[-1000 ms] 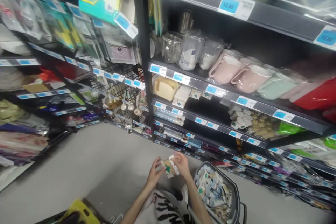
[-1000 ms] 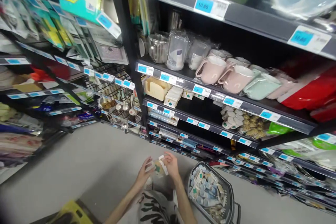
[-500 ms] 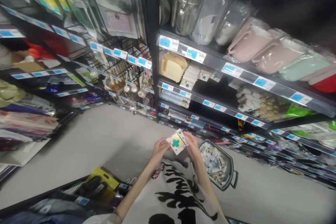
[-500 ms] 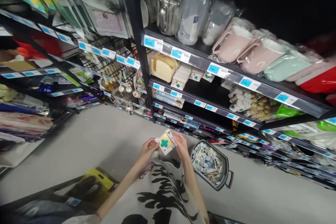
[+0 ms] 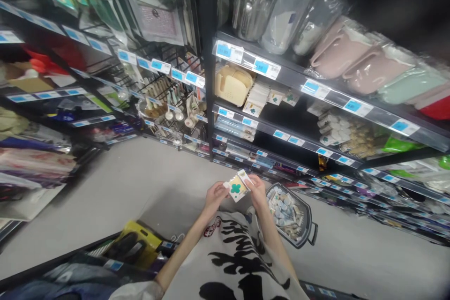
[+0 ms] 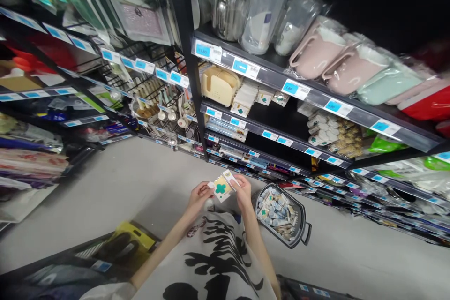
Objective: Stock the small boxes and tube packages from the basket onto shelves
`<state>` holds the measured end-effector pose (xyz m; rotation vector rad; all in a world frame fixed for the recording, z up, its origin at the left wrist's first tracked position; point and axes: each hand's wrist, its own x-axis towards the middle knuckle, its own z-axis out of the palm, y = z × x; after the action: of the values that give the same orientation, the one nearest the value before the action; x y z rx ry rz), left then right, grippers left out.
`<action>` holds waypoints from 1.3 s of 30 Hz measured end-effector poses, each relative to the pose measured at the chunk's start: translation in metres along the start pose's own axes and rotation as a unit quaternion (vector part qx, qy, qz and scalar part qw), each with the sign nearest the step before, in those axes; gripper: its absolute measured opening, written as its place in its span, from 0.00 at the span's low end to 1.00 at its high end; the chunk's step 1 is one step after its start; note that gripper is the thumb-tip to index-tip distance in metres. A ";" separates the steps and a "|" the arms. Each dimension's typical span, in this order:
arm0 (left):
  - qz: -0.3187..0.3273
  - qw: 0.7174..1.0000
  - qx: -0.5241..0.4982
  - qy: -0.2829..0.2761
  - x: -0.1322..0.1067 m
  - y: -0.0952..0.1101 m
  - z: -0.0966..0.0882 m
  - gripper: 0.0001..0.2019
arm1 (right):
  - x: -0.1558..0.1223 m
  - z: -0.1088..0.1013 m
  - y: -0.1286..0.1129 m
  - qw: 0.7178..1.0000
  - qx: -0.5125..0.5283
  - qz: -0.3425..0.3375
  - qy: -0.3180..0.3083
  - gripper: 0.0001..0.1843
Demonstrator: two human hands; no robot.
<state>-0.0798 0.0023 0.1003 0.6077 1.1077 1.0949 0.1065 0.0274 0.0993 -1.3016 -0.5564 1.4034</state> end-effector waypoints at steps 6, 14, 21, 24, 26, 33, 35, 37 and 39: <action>0.211 0.953 0.215 -0.020 -0.006 -0.015 -0.009 0.07 | -0.003 0.014 0.023 0.999 -0.020 0.029 0.037 0.24; 0.527 0.677 0.506 -0.087 -0.017 -0.018 -0.006 0.12 | -0.016 0.028 0.027 0.965 0.109 0.170 -0.166 0.27; 0.534 0.672 0.506 -0.087 -0.017 -0.021 0.002 0.12 | -0.011 0.016 0.023 0.951 0.159 0.186 -0.188 0.30; 0.536 0.675 0.502 -0.075 -0.016 -0.025 0.010 0.12 | -0.012 0.012 0.013 0.952 0.172 0.178 -0.178 0.30; 0.534 0.681 0.496 -0.066 -0.017 -0.027 0.015 0.12 | -0.013 0.010 0.009 0.953 0.178 0.177 -0.171 0.30; 0.474 0.772 0.423 0.005 -0.012 -0.024 0.020 0.11 | -0.013 -0.008 0.015 0.969 0.190 0.100 -0.124 0.23; 0.386 0.838 0.385 0.013 -0.009 -0.025 0.015 0.10 | -0.010 -0.014 0.017 0.973 0.193 0.095 -0.085 0.22; 0.265 0.900 0.346 0.001 -0.006 -0.025 0.007 0.15 | -0.008 -0.018 0.019 0.975 0.190 0.099 -0.060 0.20; 0.157 0.936 0.315 -0.025 -0.005 -0.024 -0.002 0.21 | -0.007 -0.020 0.022 0.977 0.178 0.110 -0.051 0.17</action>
<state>-0.0729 -0.0115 0.0808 1.3505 1.3529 0.9719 0.1151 0.0081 0.0772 -1.0278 -0.2150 1.6721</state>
